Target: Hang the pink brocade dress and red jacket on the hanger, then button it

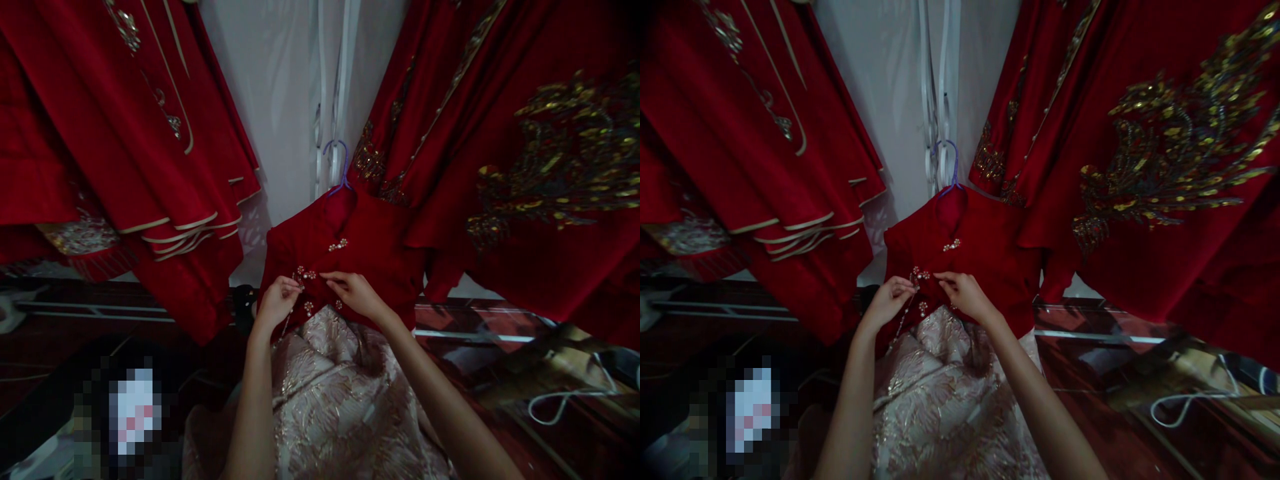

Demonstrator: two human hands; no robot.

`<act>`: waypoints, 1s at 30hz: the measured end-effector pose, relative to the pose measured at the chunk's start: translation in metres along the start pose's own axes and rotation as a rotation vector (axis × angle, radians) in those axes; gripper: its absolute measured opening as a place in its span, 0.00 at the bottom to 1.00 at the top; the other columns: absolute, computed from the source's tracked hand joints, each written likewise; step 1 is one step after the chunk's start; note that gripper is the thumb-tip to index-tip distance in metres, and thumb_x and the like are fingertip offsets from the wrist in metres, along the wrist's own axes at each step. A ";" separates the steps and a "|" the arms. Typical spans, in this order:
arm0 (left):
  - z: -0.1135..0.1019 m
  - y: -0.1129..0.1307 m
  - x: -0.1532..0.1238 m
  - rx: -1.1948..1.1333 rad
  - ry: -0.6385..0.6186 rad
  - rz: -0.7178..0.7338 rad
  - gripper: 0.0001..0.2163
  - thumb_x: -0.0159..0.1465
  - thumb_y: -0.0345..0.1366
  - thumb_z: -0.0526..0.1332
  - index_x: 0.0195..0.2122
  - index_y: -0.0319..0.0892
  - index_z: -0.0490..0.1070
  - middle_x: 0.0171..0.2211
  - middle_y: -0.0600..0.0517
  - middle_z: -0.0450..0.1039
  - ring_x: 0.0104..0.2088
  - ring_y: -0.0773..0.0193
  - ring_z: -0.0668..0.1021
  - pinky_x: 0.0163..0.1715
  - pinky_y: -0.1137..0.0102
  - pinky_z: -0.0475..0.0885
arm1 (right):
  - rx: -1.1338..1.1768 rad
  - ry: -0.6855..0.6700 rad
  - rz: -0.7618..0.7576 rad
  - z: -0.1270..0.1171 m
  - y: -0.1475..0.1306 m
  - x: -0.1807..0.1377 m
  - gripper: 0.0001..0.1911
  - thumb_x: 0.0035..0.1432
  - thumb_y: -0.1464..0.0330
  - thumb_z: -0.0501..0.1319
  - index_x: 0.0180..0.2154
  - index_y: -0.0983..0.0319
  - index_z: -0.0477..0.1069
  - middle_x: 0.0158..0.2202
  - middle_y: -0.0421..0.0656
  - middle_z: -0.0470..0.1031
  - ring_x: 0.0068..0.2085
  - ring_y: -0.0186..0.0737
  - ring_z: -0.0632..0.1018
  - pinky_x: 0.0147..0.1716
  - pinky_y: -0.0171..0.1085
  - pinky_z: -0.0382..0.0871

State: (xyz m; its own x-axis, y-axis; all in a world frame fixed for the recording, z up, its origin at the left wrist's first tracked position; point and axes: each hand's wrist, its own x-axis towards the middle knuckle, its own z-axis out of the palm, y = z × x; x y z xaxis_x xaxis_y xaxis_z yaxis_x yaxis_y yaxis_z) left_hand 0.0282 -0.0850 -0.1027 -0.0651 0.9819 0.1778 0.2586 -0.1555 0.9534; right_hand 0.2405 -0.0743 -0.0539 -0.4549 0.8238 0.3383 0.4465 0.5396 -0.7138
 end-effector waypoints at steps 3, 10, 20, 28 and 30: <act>-0.010 0.000 -0.012 0.129 -0.314 -0.132 0.08 0.51 0.29 0.61 0.34 0.40 0.69 0.29 0.50 0.77 0.31 0.65 0.78 0.33 0.72 0.70 | -0.029 0.072 0.162 0.000 0.013 -0.032 0.16 0.60 0.71 0.50 0.45 0.60 0.73 0.42 0.44 0.78 0.43 0.39 0.78 0.42 0.37 0.71; 0.012 0.012 -0.020 0.380 -0.313 -0.240 0.16 0.46 0.41 0.67 0.31 0.40 0.65 0.23 0.52 0.75 0.23 0.64 0.77 0.23 0.74 0.64 | -0.011 0.285 0.283 0.048 0.056 -0.054 0.11 0.56 0.71 0.51 0.41 0.64 0.67 0.41 0.51 0.74 0.42 0.41 0.77 0.45 0.40 0.69; 0.014 0.019 -0.015 0.212 -0.295 -0.231 0.08 0.52 0.38 0.63 0.30 0.40 0.74 0.26 0.49 0.78 0.25 0.65 0.78 0.26 0.74 0.67 | -0.089 0.112 0.321 0.048 0.059 -0.043 0.13 0.45 0.69 0.63 0.35 0.63 0.65 0.28 0.42 0.72 0.29 0.36 0.73 0.30 0.33 0.66; 0.000 0.023 -0.016 -0.070 -0.474 -0.311 0.16 0.46 0.35 0.68 0.36 0.35 0.76 0.31 0.45 0.79 0.31 0.63 0.79 0.33 0.71 0.71 | 0.048 0.033 0.190 0.018 0.027 -0.056 0.07 0.45 0.71 0.62 0.29 0.61 0.65 0.26 0.37 0.72 0.27 0.31 0.72 0.27 0.29 0.64; 0.003 0.019 -0.015 -0.095 -0.492 -0.317 0.17 0.43 0.31 0.68 0.36 0.35 0.76 0.31 0.46 0.79 0.32 0.63 0.79 0.35 0.71 0.71 | 0.142 0.024 0.207 0.021 0.019 -0.054 0.07 0.47 0.68 0.63 0.30 0.62 0.67 0.26 0.38 0.73 0.28 0.32 0.73 0.27 0.29 0.65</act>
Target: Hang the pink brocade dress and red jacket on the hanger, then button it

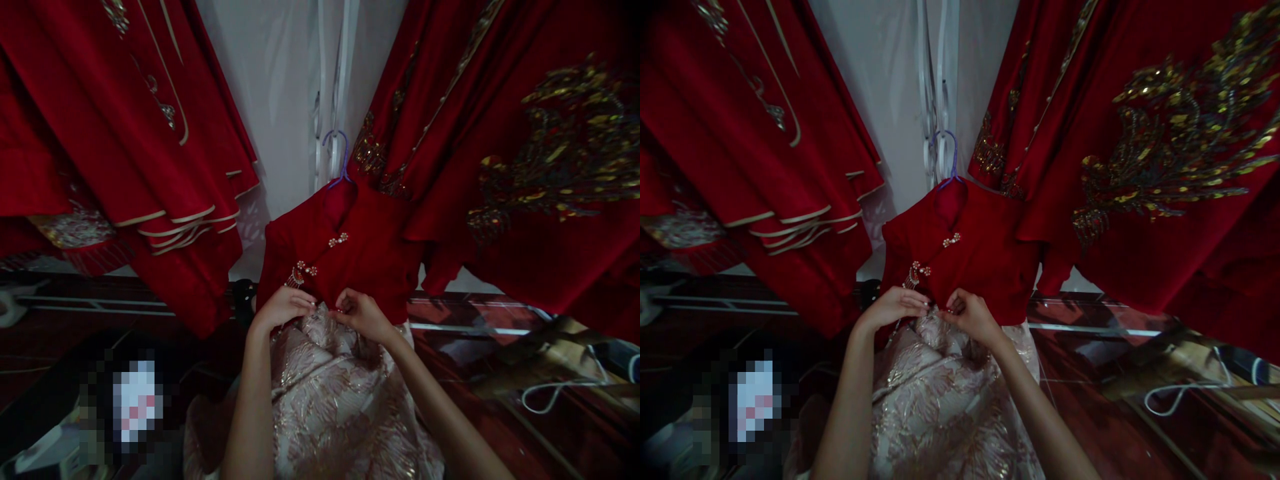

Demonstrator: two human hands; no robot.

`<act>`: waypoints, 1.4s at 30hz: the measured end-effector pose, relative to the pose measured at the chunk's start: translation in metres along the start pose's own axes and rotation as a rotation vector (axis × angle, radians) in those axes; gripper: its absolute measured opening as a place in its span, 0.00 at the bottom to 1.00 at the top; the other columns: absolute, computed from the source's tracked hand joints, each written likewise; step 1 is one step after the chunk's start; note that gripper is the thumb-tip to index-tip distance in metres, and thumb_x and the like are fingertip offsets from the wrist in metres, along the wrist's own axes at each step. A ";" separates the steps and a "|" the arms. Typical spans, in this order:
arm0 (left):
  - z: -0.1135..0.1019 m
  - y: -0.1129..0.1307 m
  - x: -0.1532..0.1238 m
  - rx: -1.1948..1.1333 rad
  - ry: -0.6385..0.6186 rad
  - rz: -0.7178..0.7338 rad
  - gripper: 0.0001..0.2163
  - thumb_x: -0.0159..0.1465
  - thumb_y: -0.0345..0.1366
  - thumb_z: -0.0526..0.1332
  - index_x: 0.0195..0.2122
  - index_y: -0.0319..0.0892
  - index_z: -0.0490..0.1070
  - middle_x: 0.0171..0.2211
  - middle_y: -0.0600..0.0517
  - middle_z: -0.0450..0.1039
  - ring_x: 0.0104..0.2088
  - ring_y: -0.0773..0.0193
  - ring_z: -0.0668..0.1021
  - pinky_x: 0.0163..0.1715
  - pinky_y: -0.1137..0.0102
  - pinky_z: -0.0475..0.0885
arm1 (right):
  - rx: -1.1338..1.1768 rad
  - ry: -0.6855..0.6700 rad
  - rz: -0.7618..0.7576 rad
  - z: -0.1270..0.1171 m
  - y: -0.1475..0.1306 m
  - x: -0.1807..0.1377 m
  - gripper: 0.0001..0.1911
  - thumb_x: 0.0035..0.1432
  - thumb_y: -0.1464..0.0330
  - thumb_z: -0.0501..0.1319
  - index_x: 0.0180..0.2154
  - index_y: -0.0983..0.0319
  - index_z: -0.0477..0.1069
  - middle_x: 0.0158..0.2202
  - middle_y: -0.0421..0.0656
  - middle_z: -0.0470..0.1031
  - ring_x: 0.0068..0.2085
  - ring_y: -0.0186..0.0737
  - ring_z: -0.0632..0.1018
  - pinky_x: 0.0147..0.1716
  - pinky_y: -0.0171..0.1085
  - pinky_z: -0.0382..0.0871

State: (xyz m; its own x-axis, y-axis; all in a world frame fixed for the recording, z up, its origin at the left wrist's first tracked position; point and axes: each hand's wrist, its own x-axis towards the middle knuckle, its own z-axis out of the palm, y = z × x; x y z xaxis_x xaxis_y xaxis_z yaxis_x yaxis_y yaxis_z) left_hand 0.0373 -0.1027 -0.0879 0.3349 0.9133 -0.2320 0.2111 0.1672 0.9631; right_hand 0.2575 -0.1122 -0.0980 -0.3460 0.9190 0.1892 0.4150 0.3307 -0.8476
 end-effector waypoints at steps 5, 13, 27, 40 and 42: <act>0.004 -0.010 0.009 0.001 0.029 0.002 0.12 0.43 0.31 0.68 0.31 0.35 0.74 0.27 0.49 0.78 0.28 0.64 0.78 0.30 0.72 0.69 | 0.075 0.042 0.020 0.021 -0.010 0.014 0.07 0.50 0.67 0.62 0.33 0.62 0.72 0.30 0.42 0.77 0.32 0.34 0.77 0.34 0.33 0.70; 0.008 -0.005 0.009 -0.033 0.158 -0.020 0.11 0.46 0.35 0.67 0.30 0.34 0.74 0.24 0.48 0.76 0.23 0.67 0.76 0.26 0.73 0.69 | -0.003 0.168 0.016 0.034 -0.012 0.018 0.04 0.51 0.71 0.60 0.32 0.62 0.72 0.29 0.41 0.78 0.29 0.33 0.78 0.32 0.32 0.72; 0.010 -0.010 0.013 0.038 0.209 0.049 0.07 0.47 0.31 0.66 0.28 0.35 0.75 0.25 0.48 0.78 0.26 0.63 0.78 0.26 0.73 0.71 | 0.002 0.240 0.004 0.040 -0.009 0.016 0.05 0.53 0.68 0.60 0.34 0.61 0.72 0.30 0.41 0.77 0.31 0.35 0.78 0.33 0.33 0.73; 0.000 -0.008 0.007 0.247 0.307 0.107 0.12 0.50 0.32 0.65 0.37 0.39 0.75 0.25 0.52 0.73 0.24 0.68 0.74 0.25 0.73 0.70 | -0.112 0.215 -0.013 0.027 -0.013 0.006 0.10 0.57 0.68 0.55 0.39 0.60 0.73 0.36 0.43 0.78 0.34 0.37 0.78 0.36 0.35 0.71; -0.004 -0.004 0.003 0.415 0.361 0.171 0.10 0.49 0.33 0.65 0.34 0.42 0.76 0.25 0.54 0.71 0.24 0.70 0.72 0.26 0.74 0.67 | -0.101 0.233 0.013 0.019 -0.016 -0.003 0.11 0.59 0.67 0.54 0.39 0.60 0.73 0.37 0.43 0.78 0.34 0.37 0.78 0.35 0.35 0.71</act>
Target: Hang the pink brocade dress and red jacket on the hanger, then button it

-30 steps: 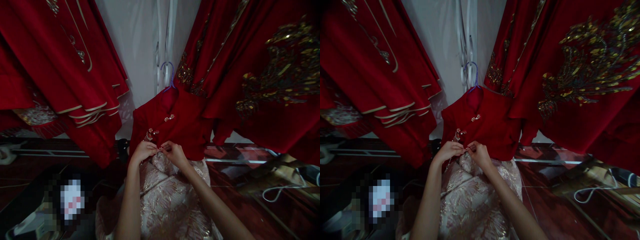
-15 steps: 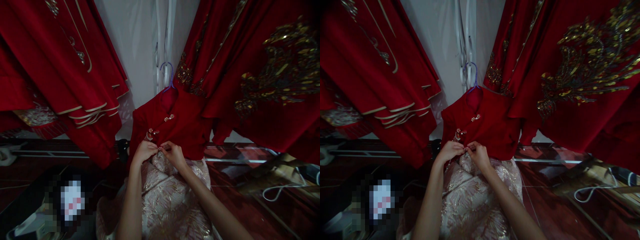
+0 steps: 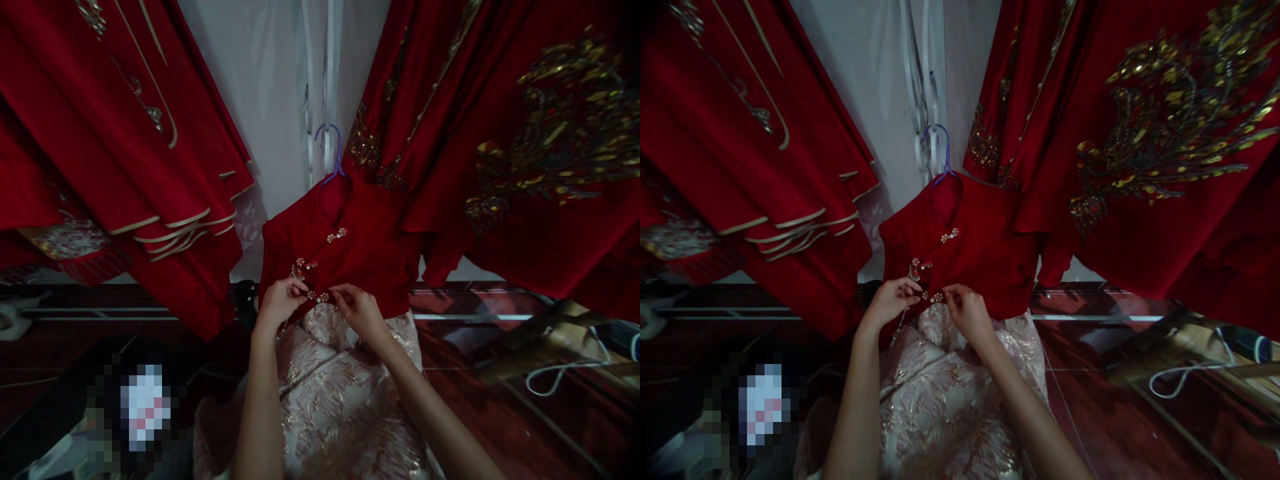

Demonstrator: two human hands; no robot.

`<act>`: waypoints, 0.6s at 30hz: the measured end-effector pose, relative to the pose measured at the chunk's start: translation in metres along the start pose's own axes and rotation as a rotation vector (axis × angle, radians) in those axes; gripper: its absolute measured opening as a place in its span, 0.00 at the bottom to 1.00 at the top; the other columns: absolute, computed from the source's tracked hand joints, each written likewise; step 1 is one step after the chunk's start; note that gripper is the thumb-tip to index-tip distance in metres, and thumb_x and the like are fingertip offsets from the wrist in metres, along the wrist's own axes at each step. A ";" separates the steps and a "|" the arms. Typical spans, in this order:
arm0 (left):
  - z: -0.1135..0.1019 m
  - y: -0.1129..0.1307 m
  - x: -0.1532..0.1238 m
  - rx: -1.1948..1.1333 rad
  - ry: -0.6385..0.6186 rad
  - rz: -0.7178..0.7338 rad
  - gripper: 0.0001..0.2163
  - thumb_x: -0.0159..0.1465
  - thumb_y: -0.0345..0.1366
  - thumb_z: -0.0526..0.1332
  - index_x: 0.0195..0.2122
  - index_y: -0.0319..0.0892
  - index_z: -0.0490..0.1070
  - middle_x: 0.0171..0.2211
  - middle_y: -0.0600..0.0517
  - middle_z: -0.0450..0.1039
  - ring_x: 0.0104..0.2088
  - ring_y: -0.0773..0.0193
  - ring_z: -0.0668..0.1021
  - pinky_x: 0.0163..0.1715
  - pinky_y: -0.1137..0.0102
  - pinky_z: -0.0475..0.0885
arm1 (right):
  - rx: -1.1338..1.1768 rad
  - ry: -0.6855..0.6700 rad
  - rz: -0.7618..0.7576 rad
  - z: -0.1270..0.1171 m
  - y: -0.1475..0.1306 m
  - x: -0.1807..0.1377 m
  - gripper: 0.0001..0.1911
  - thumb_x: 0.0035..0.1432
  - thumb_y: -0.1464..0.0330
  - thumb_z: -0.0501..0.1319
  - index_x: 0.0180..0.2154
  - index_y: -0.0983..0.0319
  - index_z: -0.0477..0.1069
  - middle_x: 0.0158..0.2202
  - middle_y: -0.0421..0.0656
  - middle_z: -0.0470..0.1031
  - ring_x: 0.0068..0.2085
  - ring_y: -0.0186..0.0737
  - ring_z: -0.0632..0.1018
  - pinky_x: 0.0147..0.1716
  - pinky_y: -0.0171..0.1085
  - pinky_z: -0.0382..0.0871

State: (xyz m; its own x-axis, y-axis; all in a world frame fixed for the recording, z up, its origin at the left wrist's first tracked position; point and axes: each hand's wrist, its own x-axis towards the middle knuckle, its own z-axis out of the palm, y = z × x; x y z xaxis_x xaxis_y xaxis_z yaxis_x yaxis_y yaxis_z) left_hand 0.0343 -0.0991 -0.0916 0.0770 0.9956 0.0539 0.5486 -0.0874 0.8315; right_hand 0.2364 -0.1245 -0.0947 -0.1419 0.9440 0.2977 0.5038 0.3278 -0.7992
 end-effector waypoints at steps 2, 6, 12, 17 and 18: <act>-0.004 0.003 -0.002 0.133 -0.002 0.106 0.09 0.48 0.34 0.67 0.33 0.44 0.76 0.27 0.54 0.71 0.26 0.69 0.71 0.28 0.74 0.65 | 0.028 0.009 0.029 -0.009 -0.001 -0.007 0.11 0.59 0.66 0.53 0.38 0.59 0.74 0.37 0.42 0.78 0.34 0.37 0.78 0.35 0.34 0.71; 0.002 0.010 -0.004 0.243 -0.045 0.214 0.11 0.46 0.37 0.70 0.32 0.44 0.75 0.32 0.53 0.71 0.32 0.66 0.72 0.31 0.73 0.63 | 0.060 0.024 0.052 -0.014 0.001 -0.011 0.11 0.58 0.66 0.55 0.40 0.58 0.73 0.39 0.43 0.77 0.36 0.37 0.78 0.37 0.36 0.72; 0.015 0.019 -0.001 0.336 -0.012 0.203 0.07 0.49 0.37 0.68 0.28 0.43 0.73 0.32 0.52 0.71 0.32 0.66 0.72 0.31 0.73 0.62 | 0.181 -0.003 0.078 0.004 0.017 -0.010 0.14 0.56 0.67 0.57 0.45 0.61 0.70 0.39 0.45 0.76 0.41 0.38 0.77 0.42 0.37 0.72; 0.015 0.016 0.000 0.299 -0.046 0.239 0.06 0.50 0.35 0.67 0.29 0.42 0.72 0.31 0.52 0.72 0.30 0.67 0.73 0.30 0.74 0.63 | 0.261 -0.027 0.035 0.021 0.023 -0.014 0.16 0.57 0.69 0.55 0.48 0.61 0.68 0.45 0.47 0.74 0.46 0.38 0.76 0.47 0.40 0.70; 0.015 0.015 0.000 0.288 -0.047 0.247 0.06 0.50 0.34 0.66 0.28 0.41 0.72 0.30 0.52 0.72 0.30 0.67 0.73 0.30 0.74 0.63 | 0.263 -0.027 0.033 0.022 0.023 -0.015 0.16 0.57 0.69 0.55 0.48 0.61 0.68 0.45 0.47 0.74 0.46 0.38 0.76 0.47 0.40 0.70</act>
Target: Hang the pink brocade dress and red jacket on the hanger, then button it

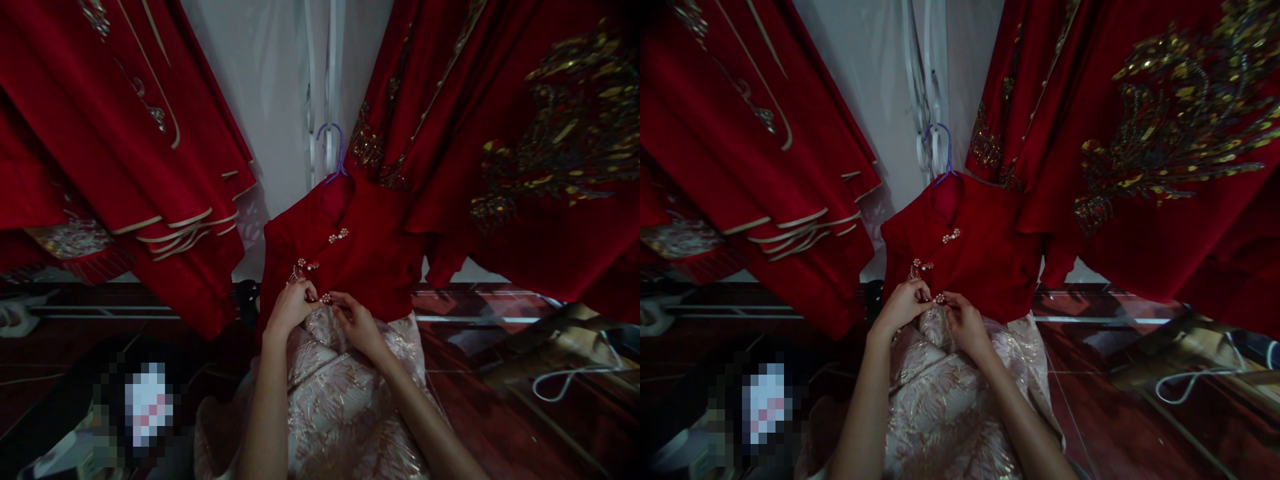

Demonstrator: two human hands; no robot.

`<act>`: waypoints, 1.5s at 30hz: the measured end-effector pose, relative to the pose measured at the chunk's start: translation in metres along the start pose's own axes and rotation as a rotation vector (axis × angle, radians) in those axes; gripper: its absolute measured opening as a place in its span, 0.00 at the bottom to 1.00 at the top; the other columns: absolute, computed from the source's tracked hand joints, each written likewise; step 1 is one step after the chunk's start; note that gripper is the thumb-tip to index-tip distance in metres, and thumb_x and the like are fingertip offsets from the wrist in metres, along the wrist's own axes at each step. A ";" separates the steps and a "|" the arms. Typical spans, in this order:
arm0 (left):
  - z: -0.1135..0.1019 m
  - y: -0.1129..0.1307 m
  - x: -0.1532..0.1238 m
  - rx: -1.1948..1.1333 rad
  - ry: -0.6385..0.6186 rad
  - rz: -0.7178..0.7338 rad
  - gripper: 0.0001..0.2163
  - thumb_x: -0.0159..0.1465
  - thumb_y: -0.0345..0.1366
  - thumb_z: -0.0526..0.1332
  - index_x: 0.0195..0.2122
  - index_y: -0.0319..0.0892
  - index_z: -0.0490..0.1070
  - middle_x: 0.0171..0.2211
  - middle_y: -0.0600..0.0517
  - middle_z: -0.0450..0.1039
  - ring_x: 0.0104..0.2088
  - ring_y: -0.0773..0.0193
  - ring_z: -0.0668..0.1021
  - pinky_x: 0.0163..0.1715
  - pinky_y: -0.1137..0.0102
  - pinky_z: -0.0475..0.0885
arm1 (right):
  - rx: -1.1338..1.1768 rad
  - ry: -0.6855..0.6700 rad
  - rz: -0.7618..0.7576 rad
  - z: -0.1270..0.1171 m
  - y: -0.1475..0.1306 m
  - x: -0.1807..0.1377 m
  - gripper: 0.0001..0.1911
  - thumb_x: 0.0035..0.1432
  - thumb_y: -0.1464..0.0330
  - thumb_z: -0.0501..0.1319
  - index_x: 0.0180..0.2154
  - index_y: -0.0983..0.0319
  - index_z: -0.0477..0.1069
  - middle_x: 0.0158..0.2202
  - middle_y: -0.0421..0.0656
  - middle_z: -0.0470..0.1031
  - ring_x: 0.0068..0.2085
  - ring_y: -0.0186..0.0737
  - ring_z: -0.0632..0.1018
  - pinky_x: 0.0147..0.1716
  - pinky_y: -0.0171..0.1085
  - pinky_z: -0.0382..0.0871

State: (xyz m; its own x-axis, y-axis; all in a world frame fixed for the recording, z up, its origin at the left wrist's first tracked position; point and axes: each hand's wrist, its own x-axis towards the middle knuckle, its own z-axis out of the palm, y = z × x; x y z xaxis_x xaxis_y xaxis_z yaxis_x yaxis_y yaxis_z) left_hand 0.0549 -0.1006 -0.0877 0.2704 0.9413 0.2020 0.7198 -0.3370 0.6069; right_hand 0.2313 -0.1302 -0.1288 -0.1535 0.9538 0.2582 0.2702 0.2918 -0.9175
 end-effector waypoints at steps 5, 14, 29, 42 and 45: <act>0.004 -0.003 0.002 -0.038 0.020 0.006 0.04 0.51 0.33 0.65 0.28 0.41 0.71 0.29 0.51 0.73 0.30 0.66 0.74 0.30 0.73 0.65 | 0.032 -0.006 0.009 -0.001 -0.002 -0.001 0.19 0.57 0.71 0.55 0.51 0.60 0.66 0.44 0.46 0.75 0.45 0.37 0.76 0.45 0.39 0.71; 0.002 0.007 0.000 -0.557 -0.141 -0.022 0.10 0.52 0.38 0.65 0.28 0.39 0.68 0.27 0.52 0.73 0.30 0.67 0.76 0.33 0.73 0.70 | 0.096 0.008 0.033 0.003 -0.003 -0.001 0.16 0.52 0.67 0.59 0.44 0.61 0.64 0.37 0.43 0.73 0.37 0.36 0.75 0.36 0.33 0.70; 0.021 0.001 0.023 -1.485 0.326 -0.424 0.11 0.55 0.35 0.64 0.37 0.36 0.73 0.42 0.44 0.76 0.38 0.67 0.78 0.46 0.68 0.71 | 0.153 0.155 -0.021 -0.001 -0.020 -0.003 0.10 0.45 0.75 0.55 0.32 0.60 0.58 0.27 0.35 0.59 0.27 0.31 0.62 0.28 0.30 0.57; 0.022 0.048 0.042 -1.259 0.357 -0.316 0.17 0.58 0.49 0.57 0.37 0.40 0.73 0.36 0.47 0.75 0.34 0.65 0.76 0.37 0.70 0.69 | 0.051 0.214 -0.025 -0.010 -0.023 -0.003 0.10 0.46 0.73 0.57 0.24 0.60 0.54 0.23 0.33 0.55 0.25 0.30 0.59 0.26 0.30 0.53; 0.009 0.062 0.065 -0.750 0.530 -0.060 0.13 0.58 0.43 0.60 0.40 0.42 0.72 0.38 0.48 0.73 0.39 0.63 0.74 0.43 0.68 0.68 | 0.025 0.220 -0.027 -0.019 -0.024 -0.002 0.09 0.50 0.70 0.57 0.23 0.61 0.56 0.22 0.35 0.56 0.25 0.30 0.59 0.26 0.30 0.52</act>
State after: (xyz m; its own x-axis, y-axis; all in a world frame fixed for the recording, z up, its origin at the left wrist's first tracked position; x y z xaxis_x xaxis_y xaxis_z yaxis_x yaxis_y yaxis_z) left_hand 0.1227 -0.0608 -0.0435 -0.2157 0.9046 0.3677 0.0699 -0.3613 0.9298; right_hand 0.2433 -0.1378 -0.1013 0.0512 0.9391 0.3399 0.2452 0.3182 -0.9158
